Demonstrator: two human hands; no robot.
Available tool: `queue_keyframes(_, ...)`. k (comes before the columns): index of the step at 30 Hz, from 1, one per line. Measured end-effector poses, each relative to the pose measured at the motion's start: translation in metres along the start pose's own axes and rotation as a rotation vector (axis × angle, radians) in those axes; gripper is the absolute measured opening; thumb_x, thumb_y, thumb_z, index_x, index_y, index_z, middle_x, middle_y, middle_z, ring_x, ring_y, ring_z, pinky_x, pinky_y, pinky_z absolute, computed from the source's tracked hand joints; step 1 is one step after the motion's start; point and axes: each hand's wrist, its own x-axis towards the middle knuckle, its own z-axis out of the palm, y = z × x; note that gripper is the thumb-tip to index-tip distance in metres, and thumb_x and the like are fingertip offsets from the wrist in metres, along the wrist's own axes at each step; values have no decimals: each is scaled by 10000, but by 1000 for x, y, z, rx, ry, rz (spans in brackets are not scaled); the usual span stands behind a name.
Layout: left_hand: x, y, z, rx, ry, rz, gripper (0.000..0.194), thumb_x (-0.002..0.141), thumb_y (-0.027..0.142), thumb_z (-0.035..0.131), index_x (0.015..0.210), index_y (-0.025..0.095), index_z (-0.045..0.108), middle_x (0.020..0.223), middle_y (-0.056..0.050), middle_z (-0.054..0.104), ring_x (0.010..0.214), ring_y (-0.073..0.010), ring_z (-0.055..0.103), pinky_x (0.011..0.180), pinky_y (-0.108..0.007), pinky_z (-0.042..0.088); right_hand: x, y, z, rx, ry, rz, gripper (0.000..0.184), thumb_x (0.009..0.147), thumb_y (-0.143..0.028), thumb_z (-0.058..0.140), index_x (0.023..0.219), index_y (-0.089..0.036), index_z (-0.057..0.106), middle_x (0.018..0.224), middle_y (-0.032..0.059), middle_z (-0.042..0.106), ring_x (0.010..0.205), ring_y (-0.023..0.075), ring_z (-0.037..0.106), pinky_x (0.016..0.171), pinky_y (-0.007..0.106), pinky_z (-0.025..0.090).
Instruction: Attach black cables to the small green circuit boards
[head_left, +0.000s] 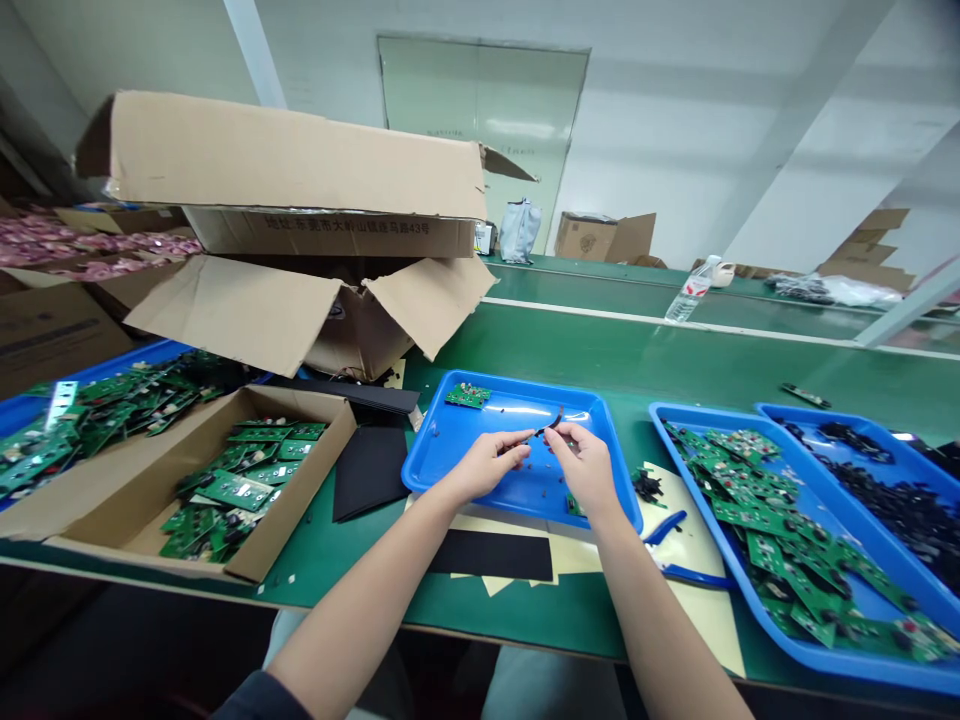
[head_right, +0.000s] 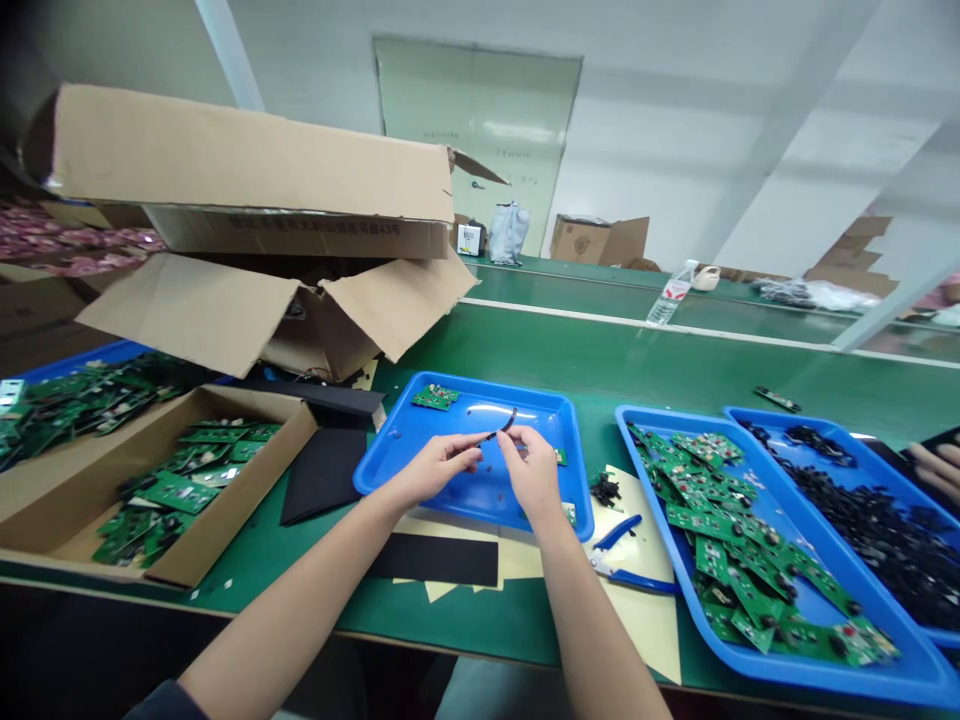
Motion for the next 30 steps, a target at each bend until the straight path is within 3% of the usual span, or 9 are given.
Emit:
queue_keyframes(6,2,-2,-1,16,36,22,386,840,233,592,1209,119,603,1078,-101,667,888,-171,600,853,-348,459,1,2,-2,-55,-68,-94,382,822,-504,545,784,-144,668,788,102,688,710,218,654,648,329,539)
queue_keyframes(12,3,-1,1,18,78,42,363,844,207,591,1196,117,602,1065,-100,664,888,-177,607,847,-357,466,1,0,-5,-146,-108,-241,288,878,-394,504,749,-174,637,878,99,684,804,220,646,713,346,529)
queue_keyframes(19,2,-3,1,27,114,68,353,824,231,625,1153,104,604,1015,-98,668,858,-176,618,816,-347,490,0,-4,-7,-232,-137,-345,222,881,-301,495,754,-190,640,824,92,639,811,226,590,786,385,482)
queue_keyframes(25,2,-5,-2,87,224,154,358,812,221,631,1147,105,572,1058,-125,648,960,-202,612,841,-358,497,-2,-6,-3,-113,-192,-268,250,818,-255,530,996,-194,695,887,89,646,835,220,593,810,396,491)
queue_keyframes(30,0,-1,-5,189,318,312,316,821,223,616,1115,111,584,1108,-129,635,1050,-224,591,939,-393,458,-3,-13,0,156,-217,-39,325,800,-298,498,1037,-148,662,884,89,657,784,190,631,706,334,533)
